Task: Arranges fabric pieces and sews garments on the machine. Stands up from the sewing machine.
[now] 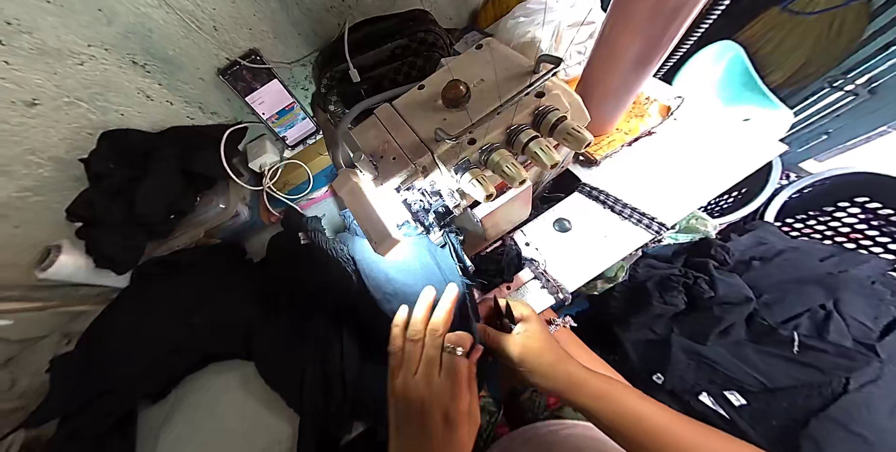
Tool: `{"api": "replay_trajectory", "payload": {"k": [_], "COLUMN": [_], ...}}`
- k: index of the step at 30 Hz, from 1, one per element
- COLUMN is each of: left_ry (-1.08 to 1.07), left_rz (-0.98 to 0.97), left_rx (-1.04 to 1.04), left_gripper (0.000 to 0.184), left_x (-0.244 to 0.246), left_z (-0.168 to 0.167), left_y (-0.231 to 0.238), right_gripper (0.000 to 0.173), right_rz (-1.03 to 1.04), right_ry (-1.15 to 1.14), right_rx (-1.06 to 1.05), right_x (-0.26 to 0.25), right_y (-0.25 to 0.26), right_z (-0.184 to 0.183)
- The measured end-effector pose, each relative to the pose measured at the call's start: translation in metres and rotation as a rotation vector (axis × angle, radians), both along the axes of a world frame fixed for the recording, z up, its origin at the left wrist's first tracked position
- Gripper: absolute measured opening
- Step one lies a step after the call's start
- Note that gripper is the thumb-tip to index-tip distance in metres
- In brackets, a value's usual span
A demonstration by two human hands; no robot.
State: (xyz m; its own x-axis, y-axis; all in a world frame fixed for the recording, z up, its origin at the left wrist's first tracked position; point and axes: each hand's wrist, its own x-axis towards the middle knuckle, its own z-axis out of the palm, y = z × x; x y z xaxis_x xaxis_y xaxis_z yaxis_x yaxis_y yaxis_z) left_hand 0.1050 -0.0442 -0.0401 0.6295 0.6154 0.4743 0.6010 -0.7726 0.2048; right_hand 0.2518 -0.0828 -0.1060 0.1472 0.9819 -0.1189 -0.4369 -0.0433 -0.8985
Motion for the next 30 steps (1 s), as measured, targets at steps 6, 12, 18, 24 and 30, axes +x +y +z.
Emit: {"api": "replay_trajectory", "payload": {"k": [6, 12, 18, 24, 30], "left_ry": [-0.081, -0.091, -0.154, -0.474, -0.472], "left_rz": [0.040, 0.074, -0.015, -0.099, 0.139], "left_rx": [-0.023, 0.012, -0.083, -0.595, -0.656], "left_gripper": [0.024, 0.024, 0.026, 0.011, 0.010], "left_x": [0.017, 0.031, 0.024, -0.028, -0.049], "left_z": [-0.027, -0.029, -0.020, 0.013, 0.031], "left_y": [-0.008, 0.006, 0.041, 0.071, 0.055], "right_gripper": [0.004, 0.004, 0.015, 0.025, 0.017], "right_rz": [-0.117, -0.173, -0.074, 0.104, 0.156], "right_ry": [-0.209, -0.320, -0.044, 0.132, 0.144], "right_rx": [0.136, 0.124, -0.082, -0.207, -0.255], "right_x": [0.003, 0.013, 0.027, 0.031, 0.033], "right_y": [-0.009, 0.011, 0.022, 0.016, 0.022], "right_z": [-0.008, 0.000, 0.017, 0.017, 0.014]}}
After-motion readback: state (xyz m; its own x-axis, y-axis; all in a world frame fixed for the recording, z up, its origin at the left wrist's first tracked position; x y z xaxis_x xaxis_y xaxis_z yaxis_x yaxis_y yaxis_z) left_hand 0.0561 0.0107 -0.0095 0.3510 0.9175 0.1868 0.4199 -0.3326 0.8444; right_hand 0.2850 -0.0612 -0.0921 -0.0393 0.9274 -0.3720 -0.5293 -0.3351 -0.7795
